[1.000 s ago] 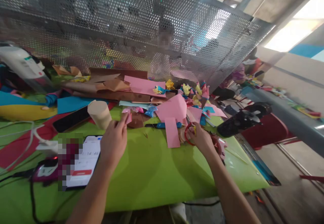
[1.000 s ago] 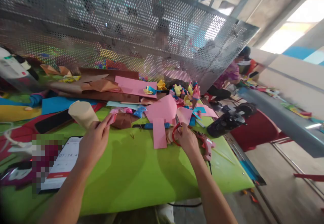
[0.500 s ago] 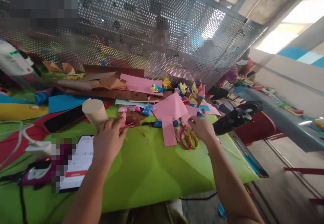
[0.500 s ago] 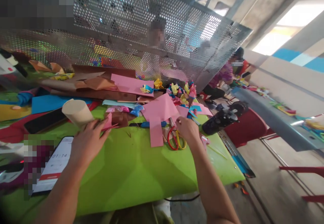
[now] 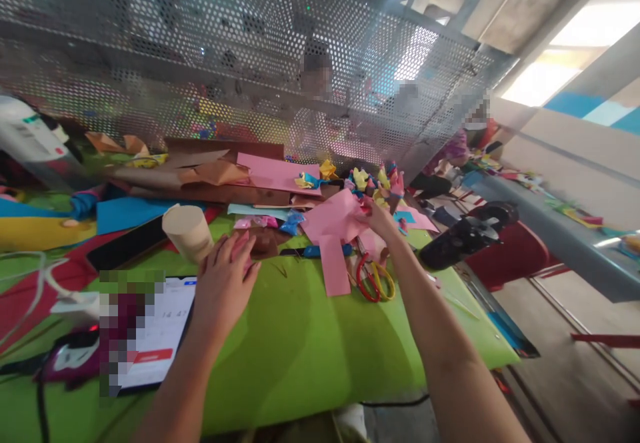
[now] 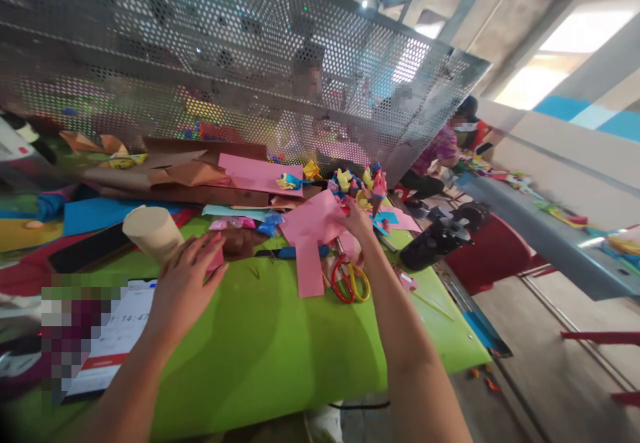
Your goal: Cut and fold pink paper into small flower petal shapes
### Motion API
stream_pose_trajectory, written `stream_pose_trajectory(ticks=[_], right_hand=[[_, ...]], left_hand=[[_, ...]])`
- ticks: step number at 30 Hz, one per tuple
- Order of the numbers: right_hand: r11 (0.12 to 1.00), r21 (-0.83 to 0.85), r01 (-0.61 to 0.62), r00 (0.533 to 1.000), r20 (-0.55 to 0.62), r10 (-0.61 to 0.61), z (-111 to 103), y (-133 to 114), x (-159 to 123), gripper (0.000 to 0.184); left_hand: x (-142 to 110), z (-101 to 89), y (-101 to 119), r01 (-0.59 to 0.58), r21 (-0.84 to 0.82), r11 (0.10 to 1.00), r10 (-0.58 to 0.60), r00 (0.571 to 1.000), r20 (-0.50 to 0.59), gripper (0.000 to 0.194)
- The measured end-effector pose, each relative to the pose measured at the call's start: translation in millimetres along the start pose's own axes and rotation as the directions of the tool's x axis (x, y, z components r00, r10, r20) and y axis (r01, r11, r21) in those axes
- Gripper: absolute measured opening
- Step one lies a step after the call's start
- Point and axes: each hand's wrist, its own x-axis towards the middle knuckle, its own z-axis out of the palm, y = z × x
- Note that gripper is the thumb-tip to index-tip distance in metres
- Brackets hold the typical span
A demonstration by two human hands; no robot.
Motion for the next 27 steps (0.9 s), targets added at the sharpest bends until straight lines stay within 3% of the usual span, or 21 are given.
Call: stream_pose_trajectory(ticks=[4,8,10,13,15,16,18,20,23,27], right_hand=[[0.994,0.107,-0.028,0.997,-0.062,0.035,-7.8,0.6,1.7,0.029],[0.976,0.216,-0.006,0.963,-0.261,0.064,-28.1,-6.2,-7.4,0.03],[0.955,0.293,0.053,0.914,-0.4,0.072,-39.3,-11.7,-18.0,0.029],[0.861,0.437,0.26,0.775,-0.627,0.084,-54.2,-21.6,-40.7,0.026],[0.785,0.505,0.359,0.709,-0.694,0.122,-62.0,-29.4,-59.1,0.024],[0.727,0.557,0.402,0.698,-0.7,0.15,-65.0,-33.6,-68.8,0.023],[0.555,0.693,0.46,0.745,-0.642,0.184,-68.3,-42.0,-88.8,0.02],[0.39,0.814,0.431,0.832,-0.526,0.178,-66.9,-49.5,-108.9,0.02],[0.213,0.938,0.273,0.933,-0.312,0.178,-56.1,-59.9,-138.9,0.02],[0.067,0.996,0.055,0.986,-0.065,0.151,-34.9,-78.5,-174.9,0.03]], left_hand=[[-0.3,-0.3,1.0,0.009,-0.011,1.0,-0.009,1.0,-0.01,0.043],[-0.7,-0.9,1.9,0.003,-0.038,0.999,-0.003,1.0,-0.017,0.043],[-0.7,-1.9,2.5,-0.003,-0.06,0.998,0.001,0.999,-0.038,0.044],[-0.7,-3.4,3.5,-0.019,-0.1,0.995,0.012,0.998,-0.067,0.045],[-0.7,-3.7,4.2,-0.032,-0.125,0.992,0.023,0.997,-0.074,0.045],[-0.7,-3.7,4.7,-0.037,-0.136,0.99,0.027,0.997,-0.077,0.045],[-0.9,-3.9,6.9,-0.049,-0.161,0.986,0.034,0.995,-0.094,0.046],[-1.9,-4.8,11.6,-0.076,-0.196,0.978,0.053,0.991,-0.119,0.048],[-6.9,-8.5,24.7,-0.162,-0.271,0.949,0.128,0.982,-0.138,0.056],[-18.8,-17.2,47.8,-0.312,-0.394,0.864,0.319,0.947,-0.05,0.076]])
